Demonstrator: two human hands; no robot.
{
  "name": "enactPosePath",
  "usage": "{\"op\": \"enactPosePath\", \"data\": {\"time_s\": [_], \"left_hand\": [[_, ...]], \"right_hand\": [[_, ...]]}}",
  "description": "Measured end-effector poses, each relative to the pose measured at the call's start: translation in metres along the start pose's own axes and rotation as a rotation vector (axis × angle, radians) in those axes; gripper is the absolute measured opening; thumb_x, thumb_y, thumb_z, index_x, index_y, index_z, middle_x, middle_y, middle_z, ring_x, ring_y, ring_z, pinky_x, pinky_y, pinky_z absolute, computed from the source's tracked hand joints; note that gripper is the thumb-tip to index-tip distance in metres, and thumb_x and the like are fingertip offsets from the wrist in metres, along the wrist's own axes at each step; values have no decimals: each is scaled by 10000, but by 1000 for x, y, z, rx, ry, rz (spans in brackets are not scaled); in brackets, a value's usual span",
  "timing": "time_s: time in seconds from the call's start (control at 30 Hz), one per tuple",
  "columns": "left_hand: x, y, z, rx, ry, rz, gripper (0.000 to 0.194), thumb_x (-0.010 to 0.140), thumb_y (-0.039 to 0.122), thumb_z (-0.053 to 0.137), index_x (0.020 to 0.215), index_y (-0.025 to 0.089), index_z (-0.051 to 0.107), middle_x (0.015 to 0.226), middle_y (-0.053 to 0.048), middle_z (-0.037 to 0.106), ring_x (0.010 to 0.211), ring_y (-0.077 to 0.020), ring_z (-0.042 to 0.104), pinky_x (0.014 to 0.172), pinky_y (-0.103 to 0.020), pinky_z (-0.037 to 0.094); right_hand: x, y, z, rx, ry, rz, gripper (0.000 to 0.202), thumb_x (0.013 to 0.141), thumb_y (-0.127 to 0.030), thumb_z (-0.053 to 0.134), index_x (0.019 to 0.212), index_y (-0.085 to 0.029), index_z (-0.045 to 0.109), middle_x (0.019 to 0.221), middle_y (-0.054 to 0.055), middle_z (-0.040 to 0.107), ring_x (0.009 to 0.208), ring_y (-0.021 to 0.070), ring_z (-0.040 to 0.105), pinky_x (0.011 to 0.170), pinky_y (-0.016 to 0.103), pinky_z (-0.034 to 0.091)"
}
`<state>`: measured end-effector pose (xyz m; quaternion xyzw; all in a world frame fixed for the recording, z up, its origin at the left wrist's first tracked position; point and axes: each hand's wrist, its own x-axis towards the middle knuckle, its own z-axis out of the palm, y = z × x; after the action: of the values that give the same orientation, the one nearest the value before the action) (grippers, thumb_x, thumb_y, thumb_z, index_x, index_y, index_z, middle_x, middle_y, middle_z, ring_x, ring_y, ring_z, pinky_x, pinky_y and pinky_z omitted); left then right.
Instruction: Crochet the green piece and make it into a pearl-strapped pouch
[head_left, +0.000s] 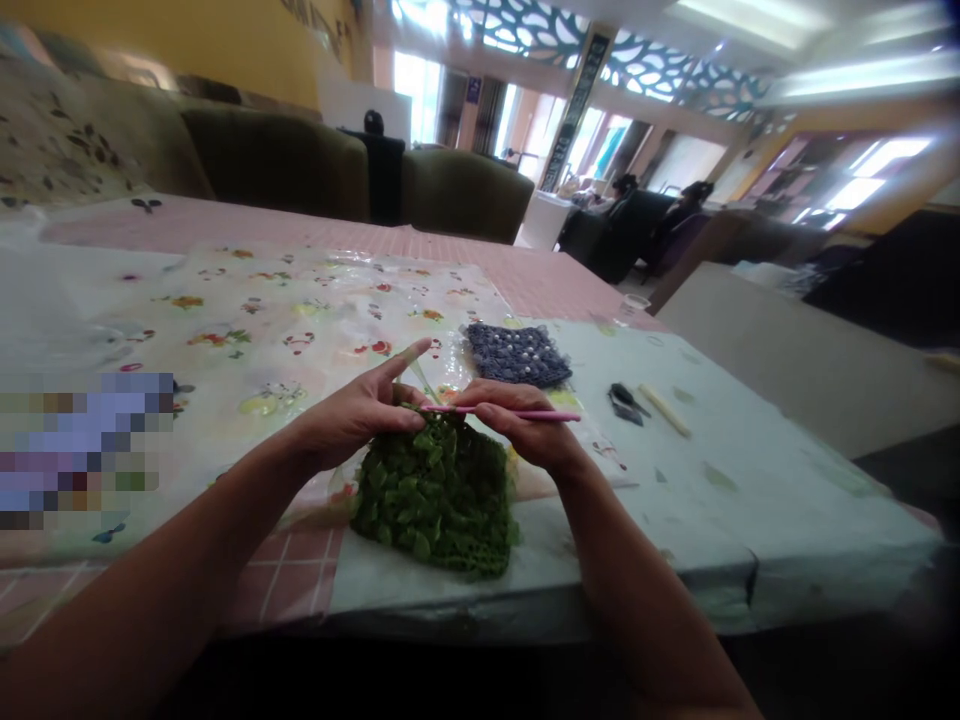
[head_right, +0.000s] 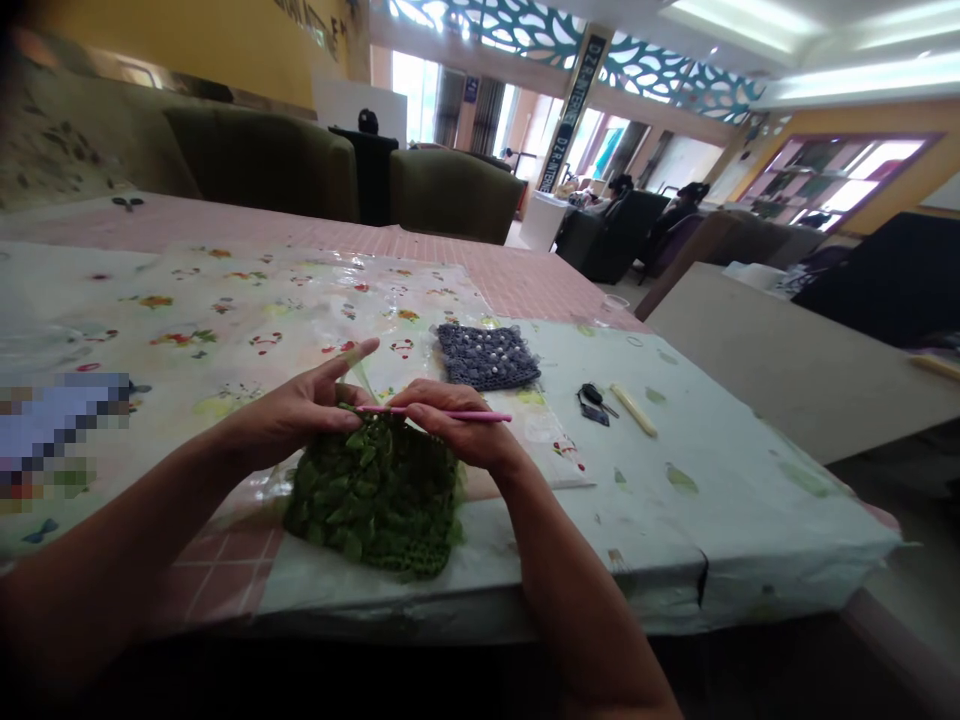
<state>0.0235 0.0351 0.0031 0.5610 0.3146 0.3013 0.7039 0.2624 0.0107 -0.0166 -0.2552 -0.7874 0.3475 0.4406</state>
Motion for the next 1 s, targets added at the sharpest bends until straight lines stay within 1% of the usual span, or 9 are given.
{"op": "enactPosePath", "data": {"time_s": [0.23, 0.37, 0.47, 0.6, 0.67, 0.73, 0.83, 0.9, 1.0], "left_hand": [[-1, 4, 1, 29, 24, -29, 978, 696, 93, 756, 1543, 275, 302, 837, -16, 689, 717, -125, 610, 655, -233, 411], [-2, 5, 5, 119, 115, -4, 956, 704, 105, 735, 1540, 275, 303, 834, 1, 672, 720, -114, 600, 672, -230, 413], [-1, 3, 9, 229, 200, 59, 958, 706, 124, 726, 1547, 258, 287, 803, 22, 638, 702, -105, 570, 659, -223, 406], [1, -2, 11, 443, 302, 165, 945, 714, 127, 693, 1555, 218, 273, 787, 25, 620, 673, -106, 534, 628, -222, 398], [2, -6, 12, 580, 364, 237, 929, 720, 117, 677, 1554, 222, 281, 803, 19, 630, 702, -112, 544, 667, -228, 416], [3, -10, 14, 633, 423, 281, 920, 727, 123, 680, 1552, 237, 290, 820, 16, 639, 739, -117, 564, 712, -231, 431], [4, -15, 18, 452, 462, 228, 941, 715, 159, 724, 1549, 245, 295, 787, 26, 628, 707, -111, 573, 667, -213, 431], [5, -17, 21, 220, 441, 146, 972, 692, 168, 758, 1545, 238, 299, 758, 34, 621, 657, -102, 573, 618, -200, 430], [5, -19, 25, -106, 396, 20, 987, 678, 117, 761, 1543, 225, 298, 734, 27, 636, 632, -117, 615, 624, -214, 481]], "right_hand": [[-2, -3, -4, -34, -108, -14, 252, 992, -276, 494, 1091, -201, 714, 1050, 57, 727, 984, 158, 653, 893, 324, 498], [-2, -4, -4, -132, -133, -21, 264, 993, -254, 478, 1127, -174, 692, 1084, 79, 720, 1017, 167, 646, 913, 334, 491], [-1, -5, 0, -229, -149, -36, 272, 999, -240, 454, 1142, -157, 669, 1070, 88, 703, 977, 161, 645, 858, 310, 503], [1, -2, 16, -550, -119, -132, 265, 999, -204, 420, 1125, -137, 644, 1009, 92, 679, 896, 155, 631, 766, 273, 492], [2, 1, 28, -813, -64, -180, 238, 993, -200, 430, 1067, -137, 647, 927, 76, 671, 822, 158, 611, 716, 273, 464], [3, 4, 40, -1056, 28, -223, 218, 993, -213, 442, 973, -145, 647, 835, 53, 655, 752, 162, 580, 700, 286, 435], [3, 8, 55, -1260, 196, -281, 220, 991, -228, 467, 832, -174, 609, 757, 30, 624, 700, 171, 539, 712, 309, 406], [2, 10, 62, -1318, 275, -286, 218, 977, -209, 490, 775, -190, 571, 731, 26, 604, 676, 176, 513, 697, 320, 387], [-1, 11, 69, -1351, 342, -257, 185, 956, -180, 509, 775, -197, 545, 728, 30, 588, 664, 183, 494, 677, 332, 373]]}}
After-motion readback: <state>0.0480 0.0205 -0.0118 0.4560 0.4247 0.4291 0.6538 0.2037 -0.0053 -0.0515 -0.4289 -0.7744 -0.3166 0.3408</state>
